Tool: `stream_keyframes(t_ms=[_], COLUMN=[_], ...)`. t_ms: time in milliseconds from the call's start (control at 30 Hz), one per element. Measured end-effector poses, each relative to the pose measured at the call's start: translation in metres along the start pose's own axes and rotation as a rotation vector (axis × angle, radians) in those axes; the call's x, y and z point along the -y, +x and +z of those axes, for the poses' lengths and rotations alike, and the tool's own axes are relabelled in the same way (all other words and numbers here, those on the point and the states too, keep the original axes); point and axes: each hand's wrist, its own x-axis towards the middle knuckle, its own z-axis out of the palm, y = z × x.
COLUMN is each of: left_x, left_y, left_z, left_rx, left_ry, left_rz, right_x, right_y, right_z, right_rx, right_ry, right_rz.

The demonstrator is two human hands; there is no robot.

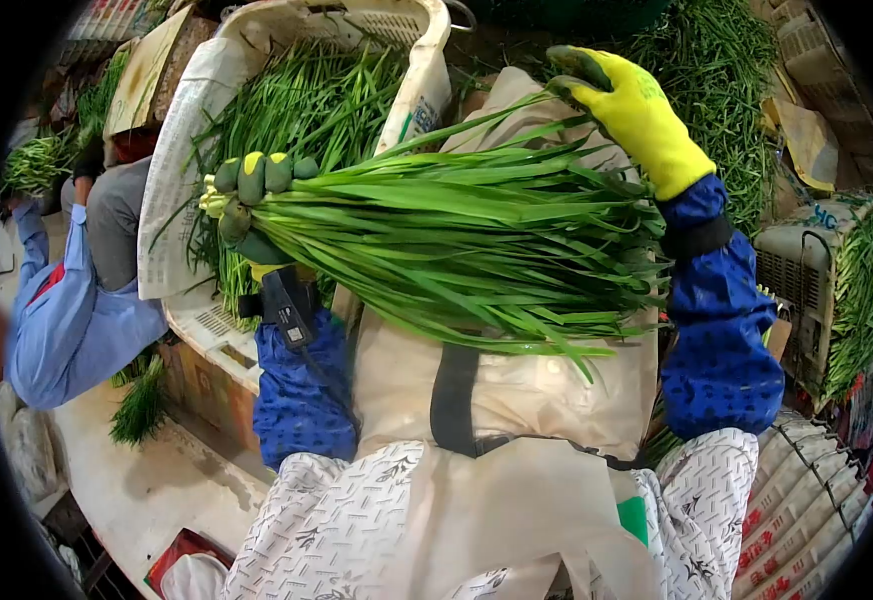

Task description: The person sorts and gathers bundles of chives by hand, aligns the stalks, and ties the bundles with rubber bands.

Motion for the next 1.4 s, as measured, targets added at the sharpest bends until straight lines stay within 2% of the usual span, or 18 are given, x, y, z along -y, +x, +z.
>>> stream_keyframes(t_ms=[100,133,233,300,367,433,500,533,600,633,700,767,867,1033,1167,1267,1367,1400], left_x=[-0.001,-0.001,-0.002,-0.001,-0.003,-0.002,0.001,0.003,0.002,0.001,0.002,0.002,0.0,-0.015,-0.009,0.027,0.078,0.097], left_y=[0.0,0.0,0.0,0.0,0.0,0.001,0.003,0.005,0.008,0.01,0.015,0.02,0.025,0.043,0.056,0.054,0.022,0.008], left_z=[0.001,0.001,0.002,0.003,0.005,0.008,0.008,0.009,0.011,0.011,0.014,0.017,0.018,0.011,0.023,0.047,0.057,0.06], left_rx=[-0.009,-0.009,-0.015,-0.015,-0.012,-0.015,-0.018,-0.019,-0.021,-0.024,-0.026,-0.03,-0.065,-0.221,-0.288,-0.254,-0.115,-0.052], left_ry=[0.019,0.024,0.039,0.04,0.06,0.071,0.081,0.084,0.102,0.116,0.138,0.164,0.219,0.415,0.767,1.027,1.185,1.213], left_rz=[0.017,0.023,0.037,0.045,0.051,0.054,0.057,0.059,0.059,0.061,0.056,0.062,0.064,0.06,0.135,0.17,0.015,-0.065], right_x=[-0.006,-0.013,-0.023,-0.049,-0.08,-0.105,-0.099,-0.068,-0.017,0.031,0.083,0.119,0.141,0.139,0.14,0.152,0.147,0.145], right_y=[0.013,0.013,0.001,-0.007,-0.013,-0.026,-0.034,-0.037,-0.05,-0.056,-0.068,-0.073,-0.067,-0.057,-0.064,-0.096,-0.094,-0.088], right_z=[0.005,0.011,0.011,0.003,-0.019,-0.036,-0.053,-0.058,-0.07,-0.075,-0.079,-0.078,-0.068,-0.017,-0.012,-0.037,-0.044,-0.043], right_rx=[0.224,0.154,0.006,-0.018,0.055,-0.027,-0.245,-0.266,-0.196,-0.084,-0.014,-0.037,-0.125,-0.289,-0.491,-0.556,-0.814,-0.882], right_ry=[-0.02,-0.123,-0.284,-0.425,-0.602,-0.776,-0.421,-0.029,0.448,0.564,0.468,0.308,0.179,0.26,0.294,0.226,0.097,-0.015], right_rz=[0.118,0.019,-0.049,0.158,0.372,0.302,0.112,0.02,0.067,0.032,-0.197,-0.459,-0.641,-0.573,-0.532,-0.386,-0.417,-0.339])
